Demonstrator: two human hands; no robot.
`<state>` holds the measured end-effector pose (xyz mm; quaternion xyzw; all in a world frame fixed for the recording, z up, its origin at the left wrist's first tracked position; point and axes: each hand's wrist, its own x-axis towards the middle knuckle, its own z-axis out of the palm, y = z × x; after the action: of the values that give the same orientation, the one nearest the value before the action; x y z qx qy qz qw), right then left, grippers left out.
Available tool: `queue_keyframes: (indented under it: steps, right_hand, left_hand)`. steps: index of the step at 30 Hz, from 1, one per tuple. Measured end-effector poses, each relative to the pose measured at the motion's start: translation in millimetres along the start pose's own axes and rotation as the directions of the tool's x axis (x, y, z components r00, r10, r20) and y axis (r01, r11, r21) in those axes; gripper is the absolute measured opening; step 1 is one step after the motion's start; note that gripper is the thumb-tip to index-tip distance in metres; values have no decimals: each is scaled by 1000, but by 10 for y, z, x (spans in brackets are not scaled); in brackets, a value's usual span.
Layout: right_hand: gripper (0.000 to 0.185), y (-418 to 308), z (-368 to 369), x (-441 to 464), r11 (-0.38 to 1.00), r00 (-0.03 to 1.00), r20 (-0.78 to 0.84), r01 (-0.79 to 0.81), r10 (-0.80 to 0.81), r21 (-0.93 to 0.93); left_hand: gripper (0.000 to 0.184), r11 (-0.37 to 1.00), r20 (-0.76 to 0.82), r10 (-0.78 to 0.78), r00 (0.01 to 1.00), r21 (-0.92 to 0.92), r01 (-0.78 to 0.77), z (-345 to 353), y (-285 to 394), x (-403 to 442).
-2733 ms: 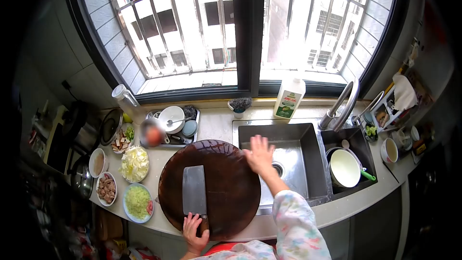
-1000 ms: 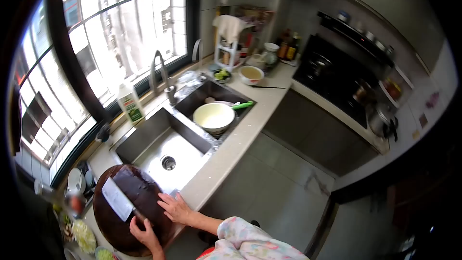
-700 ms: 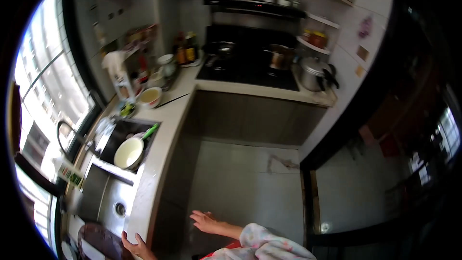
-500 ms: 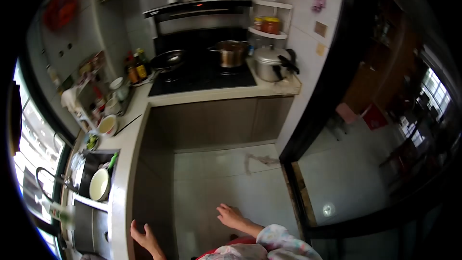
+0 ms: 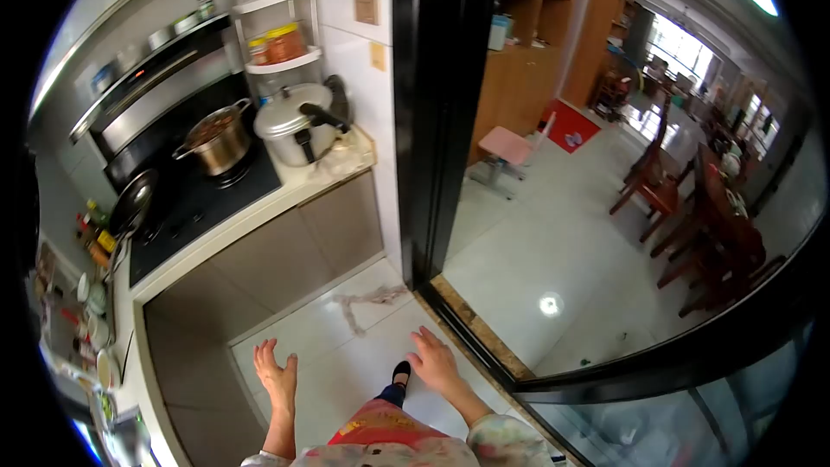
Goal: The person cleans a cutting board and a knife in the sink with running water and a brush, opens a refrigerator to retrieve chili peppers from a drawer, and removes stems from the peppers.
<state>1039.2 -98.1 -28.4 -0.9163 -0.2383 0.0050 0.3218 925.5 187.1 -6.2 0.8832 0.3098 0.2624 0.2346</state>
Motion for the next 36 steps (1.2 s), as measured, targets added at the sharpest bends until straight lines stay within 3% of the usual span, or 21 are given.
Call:
queue_keyframes:
  steps: [5, 8, 12, 17, 22, 29, 31, 36]
  right_hand:
    - [46, 661, -458, 596, 989, 986, -106, -132, 125, -60]
    - [45, 930, -772, 866, 975, 964, -187, -208, 190, -80]
    - [46, 1308, -1225, 1041, 937, 914, -256, -343, 316, -70]
    - [49, 2263, -1720, 1348, 893, 859, -329, -441, 393, -84]
    - [50, 3564, -2195, 1889, 906, 859, -356, -417, 368, -70]
    - [47, 4657, -3292, 2904, 933, 890, -355, -344, 288, -105]
    - [47, 5054, -3502, 3193, 934, 902, -321, -339, 288, -116]
    - [46, 6146, -4111, 3975, 933, 902, -303, -348, 308, -87]
  left_hand:
    - [48, 959, 150, 231, 961, -204, -198, 1106, 814, 755]
    - [43, 882, 268, 414, 870, -356, -310, 1794, 1440, 961]
    - [42, 711, 335, 656, 677, -574, -405, 2447, 2555, 993]
    - [42, 624, 345, 755, 557, -640, -449, 3294, 3812, 1069]
    - [38, 715, 387, 659, 645, -588, -379, 4372, 4789, 1356]
    - [34, 766, 256, 566, 784, -515, -385, 5356, 6039, 2157]
    - [34, 784, 180, 527, 831, -479, -394, 5613, 6302, 2363]
    - [30, 874, 182, 393, 901, -378, -305, 6536, 6759, 2859]
